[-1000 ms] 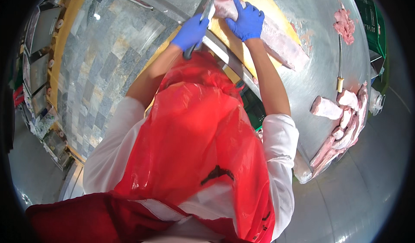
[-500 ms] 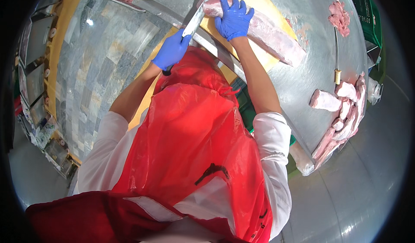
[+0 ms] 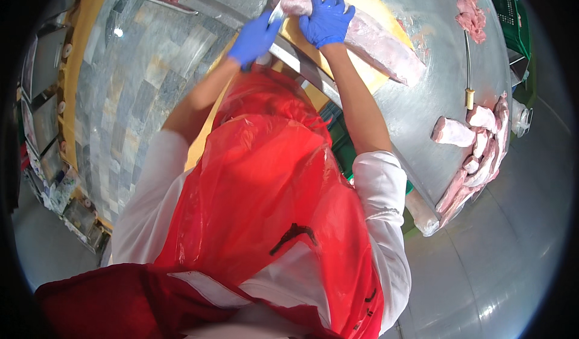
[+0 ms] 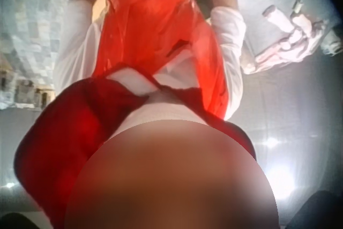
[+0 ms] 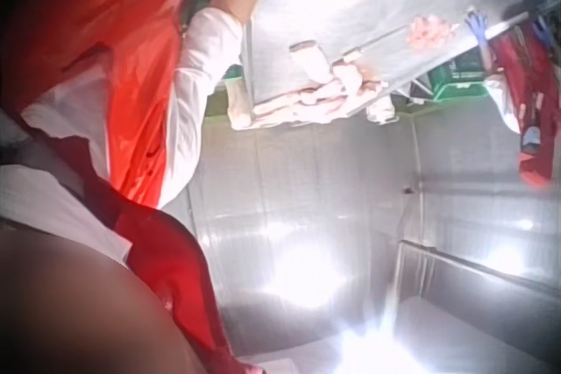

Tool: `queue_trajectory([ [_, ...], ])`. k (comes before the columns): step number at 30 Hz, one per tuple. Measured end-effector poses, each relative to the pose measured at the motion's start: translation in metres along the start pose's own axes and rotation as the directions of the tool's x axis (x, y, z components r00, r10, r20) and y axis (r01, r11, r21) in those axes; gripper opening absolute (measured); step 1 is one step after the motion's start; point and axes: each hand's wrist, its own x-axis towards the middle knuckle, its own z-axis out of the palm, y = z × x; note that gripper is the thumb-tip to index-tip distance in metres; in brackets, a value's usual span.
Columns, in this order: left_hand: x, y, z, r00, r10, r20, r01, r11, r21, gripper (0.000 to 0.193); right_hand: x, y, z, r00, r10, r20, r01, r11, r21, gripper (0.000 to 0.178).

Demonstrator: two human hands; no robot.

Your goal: The person cuts large pieces of raw meat on a yellow cutting board using a knife. They trim fat and separate portions, placing trimmed pieces into a green basket and larger cuts into a metal tray.

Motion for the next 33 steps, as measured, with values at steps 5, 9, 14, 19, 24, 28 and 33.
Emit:
queue_trajectory([
  [5,-0.134,-0.020,-0.049,0.988,-0.140,0.071,0.151,0.970,-0.189,0.028,0.004,0.011,-0.007,1.000,0.018,0.014,-0.020,0.976,0.218,0.084],
  [9,-0.148,-0.053,-0.075,0.954,-0.300,-0.018,0.285,0.922,-0.263,0.022,0.021,-0.036,-0.052,0.995,-0.092,-0.043,0.101,0.938,0.332,0.064],
  [14,-0.117,-0.054,-0.070,0.924,-0.350,-0.154,0.226,0.824,-0.519,0.020,0.031,-0.054,-0.035,0.997,-0.073,-0.019,0.076,0.965,0.253,0.032],
  [19,-0.085,-0.049,-0.052,0.944,-0.265,-0.194,0.126,0.838,-0.530,0.020,0.013,-0.028,-0.035,0.995,0.094,0.012,-0.089,0.879,0.468,0.024],
  [24,-0.050,-0.027,-0.045,0.981,-0.150,-0.121,0.089,0.909,-0.407,0.027,0.013,-0.044,-0.052,0.873,0.422,0.245,-0.487,0.721,0.493,0.038],
  [28,-0.019,-0.012,-0.033,0.998,-0.037,-0.054,0.024,0.976,-0.216,0.027,0.013,-0.030,-0.043,0.853,0.422,0.305,-0.520,0.722,0.456,0.046],
  [33,0.011,0.014,-0.019,0.999,-0.044,0.032,0.045,0.997,-0.060,0.030,0.007,-0.020,-0.027,0.788,0.467,0.401,-0.612,0.524,0.593,0.041],
])
